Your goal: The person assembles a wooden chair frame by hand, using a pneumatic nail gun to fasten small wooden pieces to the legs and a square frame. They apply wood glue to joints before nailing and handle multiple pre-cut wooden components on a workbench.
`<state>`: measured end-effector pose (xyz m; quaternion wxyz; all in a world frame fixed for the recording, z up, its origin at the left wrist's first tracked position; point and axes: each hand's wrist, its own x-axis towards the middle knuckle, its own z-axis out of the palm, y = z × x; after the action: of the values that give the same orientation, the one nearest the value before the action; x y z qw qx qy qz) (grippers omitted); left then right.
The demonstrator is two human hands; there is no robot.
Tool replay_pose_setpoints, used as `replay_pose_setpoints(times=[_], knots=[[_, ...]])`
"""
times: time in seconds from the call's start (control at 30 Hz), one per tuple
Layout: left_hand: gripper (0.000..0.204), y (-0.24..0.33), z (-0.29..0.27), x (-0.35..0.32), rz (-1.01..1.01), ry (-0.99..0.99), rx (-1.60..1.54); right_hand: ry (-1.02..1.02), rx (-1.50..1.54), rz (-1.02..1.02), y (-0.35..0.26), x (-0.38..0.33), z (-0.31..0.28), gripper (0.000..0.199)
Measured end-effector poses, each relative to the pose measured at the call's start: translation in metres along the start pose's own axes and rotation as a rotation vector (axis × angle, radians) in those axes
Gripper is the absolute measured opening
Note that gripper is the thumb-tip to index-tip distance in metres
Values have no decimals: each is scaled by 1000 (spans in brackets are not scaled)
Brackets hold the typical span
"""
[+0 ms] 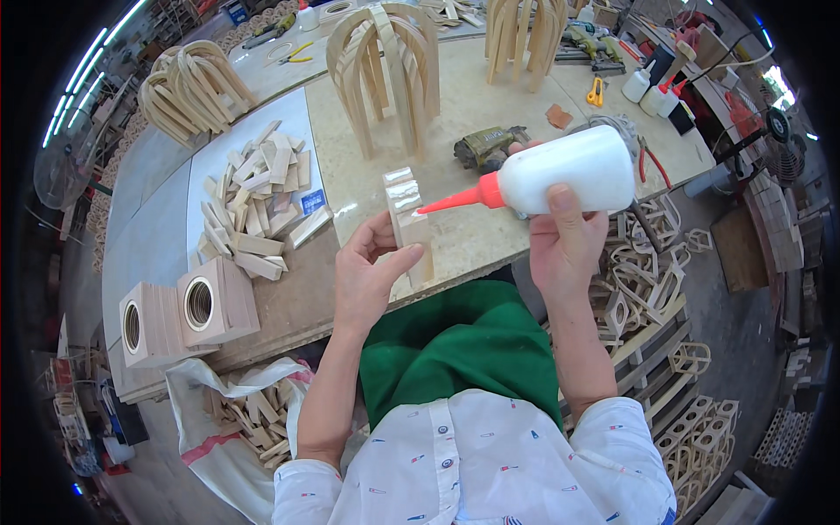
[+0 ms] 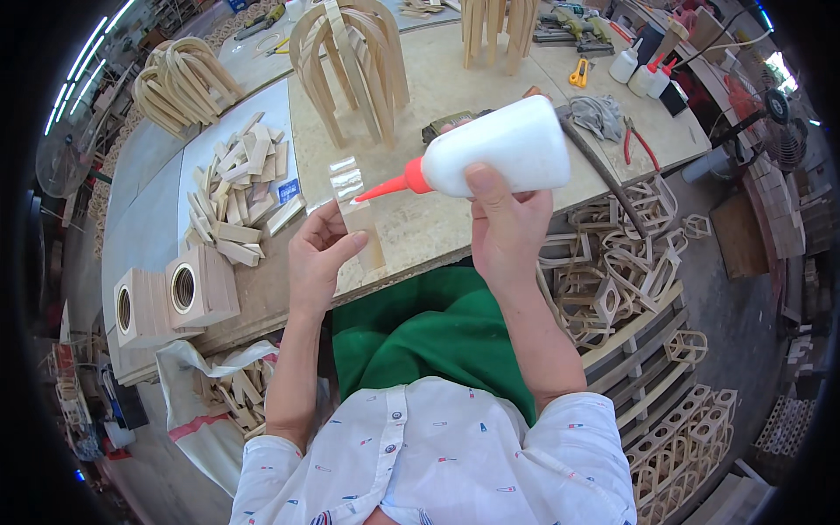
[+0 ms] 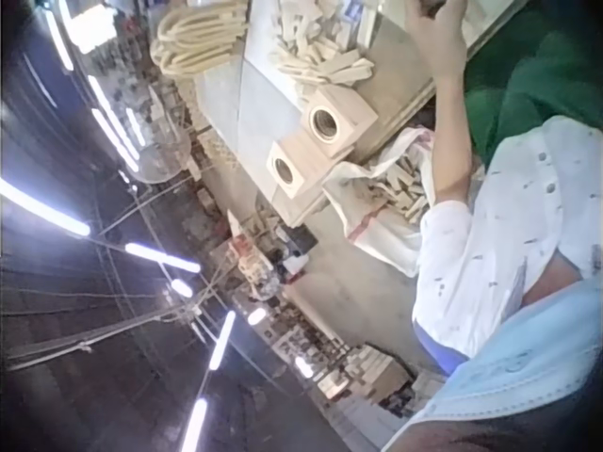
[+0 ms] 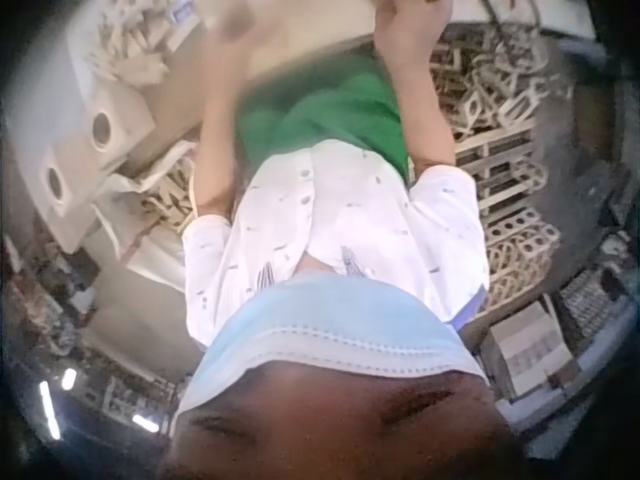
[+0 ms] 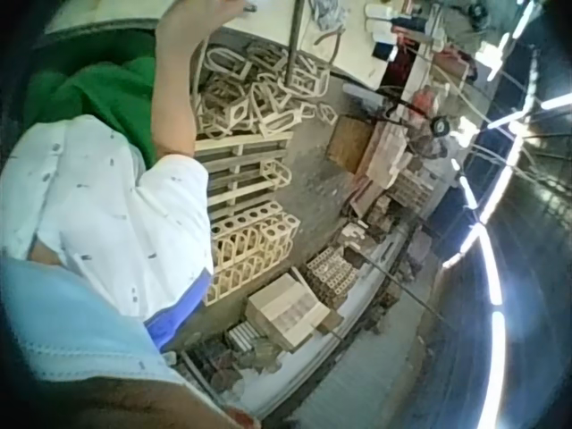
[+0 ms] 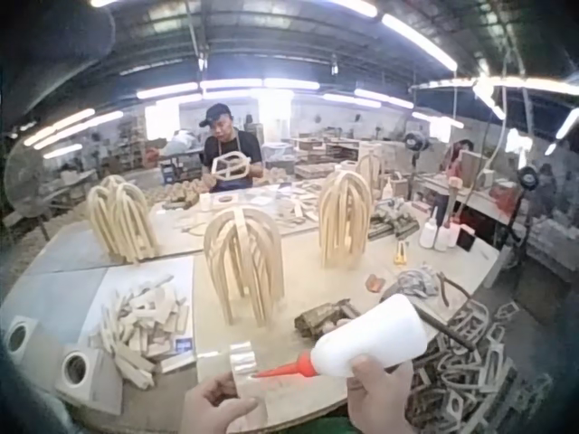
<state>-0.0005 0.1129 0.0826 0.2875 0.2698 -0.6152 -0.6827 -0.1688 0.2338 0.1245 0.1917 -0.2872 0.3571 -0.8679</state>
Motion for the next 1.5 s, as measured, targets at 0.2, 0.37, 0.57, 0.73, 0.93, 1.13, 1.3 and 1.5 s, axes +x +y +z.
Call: replay_pose_setpoints(times=[0.2, 0.37, 0.57, 0.73, 0.93, 1.13, 1.3, 1.5], knots=[[51, 1, 3, 1, 21, 15, 3, 0, -5, 41, 11, -3, 1, 53], [53, -1, 1, 0, 7, 8, 3, -59, -143, -23, 9, 1, -10, 54], [46, 8, 3, 5, 21, 89, -63, 13, -126, -53, 0, 3, -15, 59], [32, -7, -9, 42, -29, 248, -238, 48, 35, 2, 1, 0, -19, 61], [35, -27, -16, 58, -185, 207, -492, 9, -7, 61, 16, -9, -11, 58], [31, 7, 0, 75, -117, 110, -292, 52, 172, 36, -7, -2, -19, 53], [32, 17, -4, 100, -42, 109, -307, 71, 217, -25, -15, 0, -29, 48], [36, -13, -2, 80, -251, 230, -580, 77, 35, -56, -2, -4, -30, 56]])
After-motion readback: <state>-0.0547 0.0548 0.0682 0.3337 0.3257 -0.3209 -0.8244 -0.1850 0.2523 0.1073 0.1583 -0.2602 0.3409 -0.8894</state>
